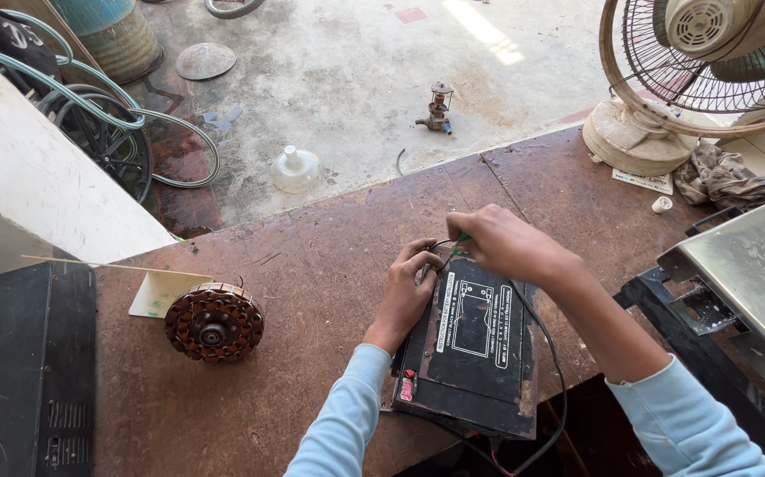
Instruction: The person picks up a motor stator and places it on a workbench, then uses a small tool to adjust or clean the copper windings. Afterward, they retrieve a black electrical box from a cabinet, place it on the table, and use a screwdriver to remove screws from the cover, opening the box to access internal wiring.
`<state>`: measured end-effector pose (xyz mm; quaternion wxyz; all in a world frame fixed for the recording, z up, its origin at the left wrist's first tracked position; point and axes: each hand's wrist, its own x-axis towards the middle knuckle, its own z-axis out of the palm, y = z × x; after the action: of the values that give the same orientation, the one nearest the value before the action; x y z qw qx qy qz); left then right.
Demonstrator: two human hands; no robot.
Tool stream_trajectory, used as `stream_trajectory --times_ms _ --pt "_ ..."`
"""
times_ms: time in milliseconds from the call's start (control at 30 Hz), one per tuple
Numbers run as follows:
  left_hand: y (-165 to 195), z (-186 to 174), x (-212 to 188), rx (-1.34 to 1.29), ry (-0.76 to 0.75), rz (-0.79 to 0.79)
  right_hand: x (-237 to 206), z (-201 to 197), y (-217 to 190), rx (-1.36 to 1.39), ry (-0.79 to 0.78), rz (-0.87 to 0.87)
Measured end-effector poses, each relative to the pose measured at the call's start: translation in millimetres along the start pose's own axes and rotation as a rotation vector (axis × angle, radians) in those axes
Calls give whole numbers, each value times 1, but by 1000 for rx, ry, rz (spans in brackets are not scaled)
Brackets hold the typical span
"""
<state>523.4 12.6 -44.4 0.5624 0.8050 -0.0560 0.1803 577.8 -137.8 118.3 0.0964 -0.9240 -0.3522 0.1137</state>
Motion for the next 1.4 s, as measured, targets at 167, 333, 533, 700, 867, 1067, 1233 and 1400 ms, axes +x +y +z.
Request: stream_trajectory --times_ms 167,333,533,700,867,1067,1233,1400 --pt "-4 2 0 17 21 31 8 2 -11 47 167 -334" --pt "-3 2 1 -14 13 -2 9 -4 -21 -104 -52 89" --pt "0 -1 0 -8 24 24 14 -9 -9 37 38 -195" --pt "0 -1 1 -11 23 26 12 -8 -1 -89 -95 130" --pt "-1 1 2 -6 15 22 12 -10 -8 98 36 -258" --pt "-3 2 3 4 18 16 12 -10 -13 90 -139 206" --pt "-3 2 3 -18 14 24 11 -6 -10 52 33 -76" --pt "-3 1 1 -26 20 23 7 -4 -5 192 -30 203"
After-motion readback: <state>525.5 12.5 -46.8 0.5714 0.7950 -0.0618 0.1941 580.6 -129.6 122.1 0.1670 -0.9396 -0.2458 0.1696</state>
